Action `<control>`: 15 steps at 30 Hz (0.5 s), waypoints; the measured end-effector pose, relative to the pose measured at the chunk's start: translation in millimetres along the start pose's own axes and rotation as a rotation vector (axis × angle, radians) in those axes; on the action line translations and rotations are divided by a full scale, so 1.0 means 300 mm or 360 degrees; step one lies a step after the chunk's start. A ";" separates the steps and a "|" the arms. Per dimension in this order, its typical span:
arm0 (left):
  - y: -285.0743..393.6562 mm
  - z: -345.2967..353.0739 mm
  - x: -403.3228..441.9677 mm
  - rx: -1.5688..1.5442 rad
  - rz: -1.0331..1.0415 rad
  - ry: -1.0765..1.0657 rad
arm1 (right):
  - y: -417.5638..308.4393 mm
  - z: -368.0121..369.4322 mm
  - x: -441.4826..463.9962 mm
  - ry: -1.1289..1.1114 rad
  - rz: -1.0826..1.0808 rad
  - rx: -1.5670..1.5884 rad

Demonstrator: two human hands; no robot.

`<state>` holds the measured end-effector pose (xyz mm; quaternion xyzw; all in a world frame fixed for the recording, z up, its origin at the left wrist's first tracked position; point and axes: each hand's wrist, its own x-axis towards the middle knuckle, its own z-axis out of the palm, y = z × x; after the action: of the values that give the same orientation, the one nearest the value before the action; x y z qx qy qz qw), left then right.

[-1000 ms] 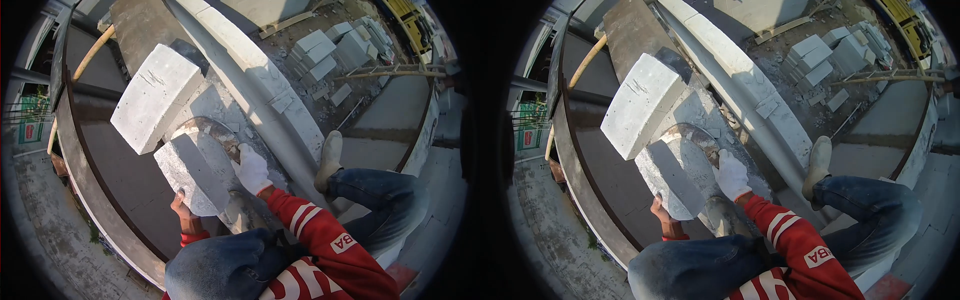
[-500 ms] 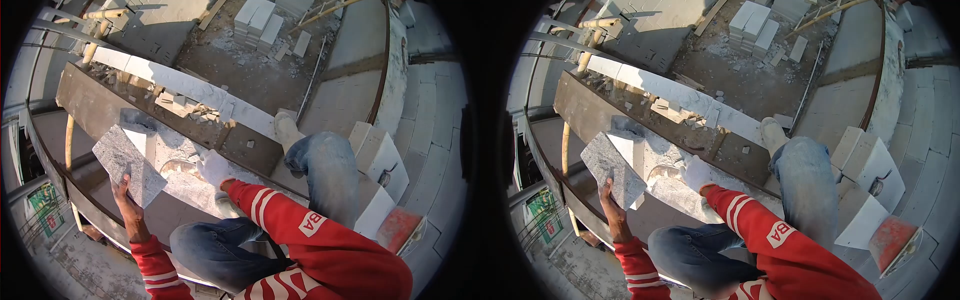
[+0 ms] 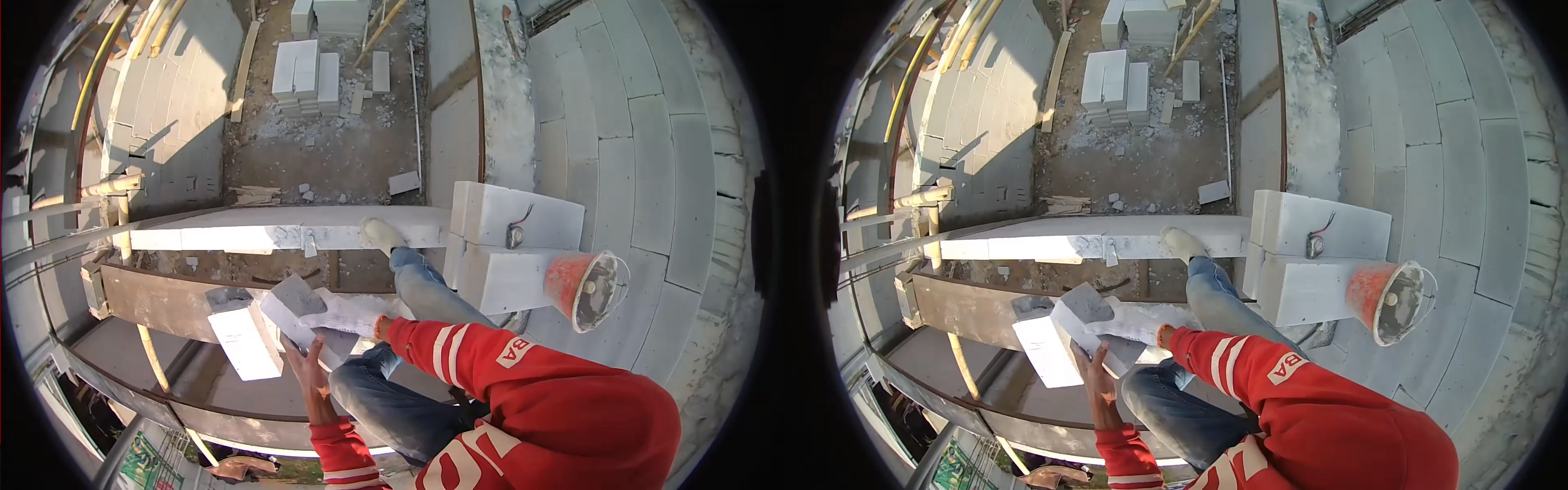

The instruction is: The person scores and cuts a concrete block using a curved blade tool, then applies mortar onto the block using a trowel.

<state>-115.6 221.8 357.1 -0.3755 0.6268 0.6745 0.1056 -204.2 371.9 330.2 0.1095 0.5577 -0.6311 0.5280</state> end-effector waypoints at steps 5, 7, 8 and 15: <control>0.149 0.056 -0.154 -0.0540 -0.0278 -0.0296 | -0.126 -0.050 -0.292 0.0130 -0.0218 0.0081; 0.088 0.012 -0.161 -0.0776 -0.0589 -0.0483 | -0.175 -0.053 -0.334 0.0128 -0.0243 -0.0124; 0.153 0.029 -0.196 -0.0710 -0.0626 -0.0507 | -0.232 -0.045 -0.379 0.0074 -0.0232 -0.0376; 0.387 0.206 -0.205 -0.0592 -0.0558 -0.0363 | -0.084 -0.329 -0.587 0.1198 -0.0150 -0.0442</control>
<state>-167.2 276.7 481.2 -0.4127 0.4019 0.7873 0.2198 -194.8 544.2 438.2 0.2350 0.7964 -0.4890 0.2672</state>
